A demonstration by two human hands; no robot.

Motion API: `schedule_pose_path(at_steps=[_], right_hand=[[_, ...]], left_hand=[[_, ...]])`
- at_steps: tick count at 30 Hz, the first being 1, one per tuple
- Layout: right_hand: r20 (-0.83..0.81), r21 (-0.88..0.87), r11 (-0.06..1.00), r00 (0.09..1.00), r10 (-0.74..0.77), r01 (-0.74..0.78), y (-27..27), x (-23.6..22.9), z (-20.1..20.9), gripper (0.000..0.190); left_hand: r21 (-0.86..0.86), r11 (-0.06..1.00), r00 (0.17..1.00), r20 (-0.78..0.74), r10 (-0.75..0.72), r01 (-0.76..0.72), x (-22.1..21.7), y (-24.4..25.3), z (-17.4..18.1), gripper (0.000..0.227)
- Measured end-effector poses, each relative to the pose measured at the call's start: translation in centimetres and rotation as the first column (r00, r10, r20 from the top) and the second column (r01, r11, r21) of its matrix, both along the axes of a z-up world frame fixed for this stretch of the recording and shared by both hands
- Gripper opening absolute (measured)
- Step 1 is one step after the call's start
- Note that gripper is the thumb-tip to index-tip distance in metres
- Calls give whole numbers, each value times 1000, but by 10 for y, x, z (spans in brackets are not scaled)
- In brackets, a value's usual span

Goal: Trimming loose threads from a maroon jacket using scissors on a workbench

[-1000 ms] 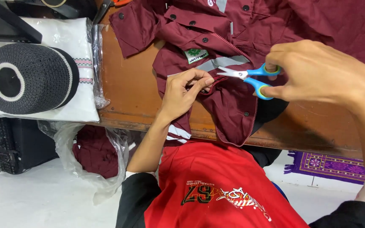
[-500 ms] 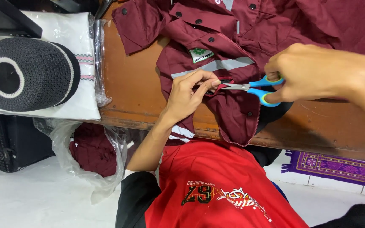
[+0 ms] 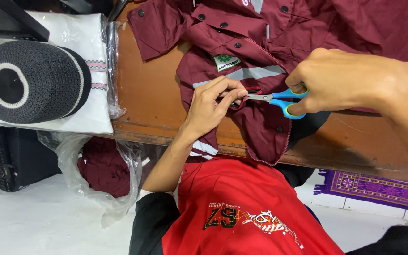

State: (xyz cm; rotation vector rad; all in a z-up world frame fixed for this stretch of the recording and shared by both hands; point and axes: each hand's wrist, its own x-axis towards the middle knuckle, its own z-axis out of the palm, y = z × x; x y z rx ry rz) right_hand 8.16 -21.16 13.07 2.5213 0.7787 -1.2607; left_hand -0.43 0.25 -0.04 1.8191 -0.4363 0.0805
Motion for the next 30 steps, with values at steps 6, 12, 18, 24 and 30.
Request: schedule_pose_path(at_steps=[6, 12, 18, 24, 30], right_hand=[[-12, -47, 998, 999, -47, 47, 4, -2, 6, 38], [19, -50, 999, 1000, -16, 17, 3, -2, 7, 31], [91, -61, 997, 995, -48, 54, -13, 4, 1, 29], [358, 205, 972, 916, -182, 113, -72, 17, -44, 26], [442, 524, 850, 837, -323, 52, -94, 17, -77, 25]], left_hand=[[-16, 1000, 1000, 1, -16, 16, 0, 0, 1, 13], [-48, 999, 999, -26, -28, 27, -1, 0, -1, 13], [-42, 996, 996, 26, 83, -82, 3, 5, 9, 12], [-59, 958, 959, 20, 283, -282, 19, 48, 37, 13], [188, 860, 871, 241, 427, -474, 86, 104, 43, 23]])
